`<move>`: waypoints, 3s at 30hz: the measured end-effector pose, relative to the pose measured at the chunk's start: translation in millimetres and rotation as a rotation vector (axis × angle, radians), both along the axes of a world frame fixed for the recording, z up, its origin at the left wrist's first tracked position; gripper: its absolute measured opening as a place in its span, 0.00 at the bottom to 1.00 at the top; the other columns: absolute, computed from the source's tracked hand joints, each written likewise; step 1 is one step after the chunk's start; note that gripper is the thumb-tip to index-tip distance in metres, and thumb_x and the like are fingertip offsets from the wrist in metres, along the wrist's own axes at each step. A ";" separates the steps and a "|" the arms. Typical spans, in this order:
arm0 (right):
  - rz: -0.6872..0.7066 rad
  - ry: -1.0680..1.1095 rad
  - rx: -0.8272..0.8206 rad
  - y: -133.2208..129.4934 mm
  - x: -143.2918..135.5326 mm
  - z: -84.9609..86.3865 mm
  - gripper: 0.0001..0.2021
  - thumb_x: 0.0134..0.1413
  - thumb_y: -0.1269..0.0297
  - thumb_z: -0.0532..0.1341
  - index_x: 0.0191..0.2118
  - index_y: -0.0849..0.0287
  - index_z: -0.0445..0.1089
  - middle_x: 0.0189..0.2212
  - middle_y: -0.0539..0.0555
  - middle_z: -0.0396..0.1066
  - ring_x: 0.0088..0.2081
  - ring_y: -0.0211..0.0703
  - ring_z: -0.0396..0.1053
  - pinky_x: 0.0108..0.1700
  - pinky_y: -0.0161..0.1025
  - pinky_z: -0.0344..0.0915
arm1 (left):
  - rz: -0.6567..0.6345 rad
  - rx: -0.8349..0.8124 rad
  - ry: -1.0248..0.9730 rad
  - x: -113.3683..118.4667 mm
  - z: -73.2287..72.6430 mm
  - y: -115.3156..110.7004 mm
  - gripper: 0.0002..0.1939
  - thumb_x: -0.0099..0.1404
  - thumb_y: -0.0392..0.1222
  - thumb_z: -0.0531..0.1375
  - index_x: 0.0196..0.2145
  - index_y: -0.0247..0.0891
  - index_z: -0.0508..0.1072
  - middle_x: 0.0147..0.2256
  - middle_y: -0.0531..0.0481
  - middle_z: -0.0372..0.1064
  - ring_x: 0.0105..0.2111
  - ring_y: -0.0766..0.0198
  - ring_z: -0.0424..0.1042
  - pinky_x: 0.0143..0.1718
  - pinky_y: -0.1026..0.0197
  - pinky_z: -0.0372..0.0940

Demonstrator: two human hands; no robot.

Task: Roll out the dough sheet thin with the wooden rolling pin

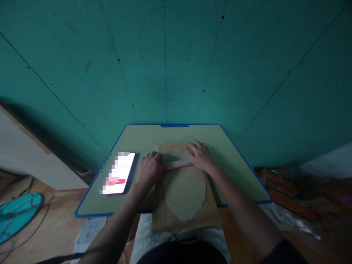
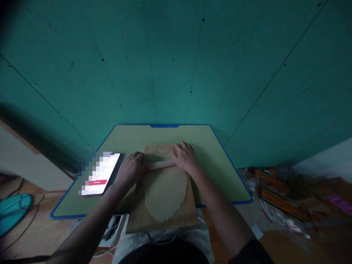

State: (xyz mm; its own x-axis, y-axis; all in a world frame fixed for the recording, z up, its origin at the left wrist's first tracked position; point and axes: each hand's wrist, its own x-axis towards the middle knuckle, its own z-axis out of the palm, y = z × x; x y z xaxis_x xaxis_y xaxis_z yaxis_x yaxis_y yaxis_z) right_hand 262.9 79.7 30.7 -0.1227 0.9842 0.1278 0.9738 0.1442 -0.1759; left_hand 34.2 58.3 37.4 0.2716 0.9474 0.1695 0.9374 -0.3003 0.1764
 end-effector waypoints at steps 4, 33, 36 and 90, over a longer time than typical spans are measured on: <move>-0.039 0.016 -0.044 24.1 -5.1 3.7 0.23 0.67 0.60 0.53 0.63 0.61 0.67 0.64 0.64 0.64 0.63 0.54 0.64 0.62 0.48 0.59 | 0.019 -0.017 0.031 8.3 4.2 25.9 0.18 0.76 0.37 0.46 0.42 0.33 0.76 0.42 0.37 0.75 0.44 0.48 0.75 0.44 0.51 0.68; 0.043 0.000 0.077 -18.1 0.2 -1.0 0.21 0.71 0.53 0.51 0.56 0.59 0.72 0.57 0.62 0.71 0.60 0.53 0.65 0.60 0.47 0.60 | 0.038 0.033 0.054 24.8 1.0 9.7 0.23 0.75 0.52 0.49 0.60 0.40 0.71 0.64 0.36 0.63 0.67 0.40 0.56 0.63 0.39 0.55; 0.021 0.070 0.040 5.6 0.9 0.1 0.18 0.70 0.56 0.51 0.52 0.56 0.74 0.54 0.59 0.73 0.55 0.50 0.69 0.57 0.44 0.62 | 0.042 0.001 0.007 26.8 0.9 29.7 0.21 0.75 0.51 0.49 0.56 0.43 0.74 0.60 0.38 0.68 0.62 0.43 0.63 0.59 0.42 0.60; -0.395 1.246 0.156 18.7 63.3 -24.6 0.19 0.45 0.43 0.63 0.26 0.52 0.60 0.14 0.42 0.60 0.14 0.35 0.60 0.16 0.33 0.57 | -0.045 -0.153 -0.131 -29.8 -52.6 58.3 0.33 0.67 0.60 0.59 0.65 0.46 0.65 0.65 0.35 0.60 0.67 0.39 0.55 0.63 0.38 0.53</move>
State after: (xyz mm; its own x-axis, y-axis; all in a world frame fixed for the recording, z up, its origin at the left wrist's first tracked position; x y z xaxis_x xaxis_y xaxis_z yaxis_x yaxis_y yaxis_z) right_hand 326.2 98.4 6.2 0.4502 0.8909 0.0603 0.1533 -0.0106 -0.9881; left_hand 4.4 116.6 -15.1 0.2996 0.9521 0.0609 0.8895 -0.3018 0.3430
